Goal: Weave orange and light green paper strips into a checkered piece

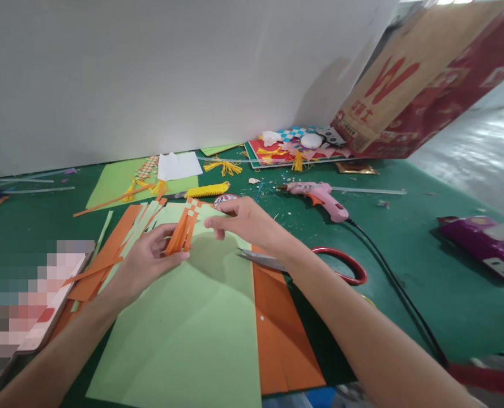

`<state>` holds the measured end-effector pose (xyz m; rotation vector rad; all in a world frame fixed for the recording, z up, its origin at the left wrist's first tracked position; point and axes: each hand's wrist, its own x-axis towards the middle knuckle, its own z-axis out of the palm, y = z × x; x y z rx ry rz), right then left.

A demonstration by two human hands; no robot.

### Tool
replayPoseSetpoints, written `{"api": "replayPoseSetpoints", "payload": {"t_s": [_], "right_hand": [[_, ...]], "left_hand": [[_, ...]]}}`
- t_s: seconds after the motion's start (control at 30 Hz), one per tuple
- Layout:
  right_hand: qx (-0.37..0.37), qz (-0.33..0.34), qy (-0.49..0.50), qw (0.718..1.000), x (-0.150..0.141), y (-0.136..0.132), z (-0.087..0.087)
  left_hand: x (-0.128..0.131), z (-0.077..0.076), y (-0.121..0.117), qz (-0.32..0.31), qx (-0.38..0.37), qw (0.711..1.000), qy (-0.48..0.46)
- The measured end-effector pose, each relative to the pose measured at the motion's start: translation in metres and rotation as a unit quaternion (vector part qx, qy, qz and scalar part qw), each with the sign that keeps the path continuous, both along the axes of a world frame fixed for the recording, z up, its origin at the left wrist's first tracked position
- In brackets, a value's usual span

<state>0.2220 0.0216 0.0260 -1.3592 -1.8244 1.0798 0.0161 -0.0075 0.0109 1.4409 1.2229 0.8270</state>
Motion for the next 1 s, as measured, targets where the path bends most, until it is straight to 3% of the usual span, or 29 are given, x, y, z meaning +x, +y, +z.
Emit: {"api": "replayPoseSetpoints", "payload": {"t_s": [0.23, 0.47, 0.6, 0.77, 1.0], "right_hand": [[-0.036, 0.073, -0.033, 0.996, -0.005, -0.004, -0.001], [-0.049, 0.132, -0.007, 0.99, -0.009, -0.007, -0.003], [0.073, 0.117, -0.007, 0.99, -0.013, -0.009, -0.007], [0.263, 0.094, -0.002, 0.96, -0.021, -0.013, -0.014], [0.384, 0.043, -0.014, 0.922, -0.022, -0.016, -0.016]], "left_hand": [[0.001, 0.01, -0.005, -0.035, -0.03, 0.999, -0.018], [0.001, 0.008, -0.007, -0.021, 0.029, 0.997, 0.066], [0.0, 0.005, -0.008, -0.008, 0.122, 0.981, 0.15], [0.001, 0.001, -0.009, -0.028, 0.206, 0.956, 0.205], [-0.001, -0.007, -0.006, -0.085, 0.274, 0.934, 0.214]]}}
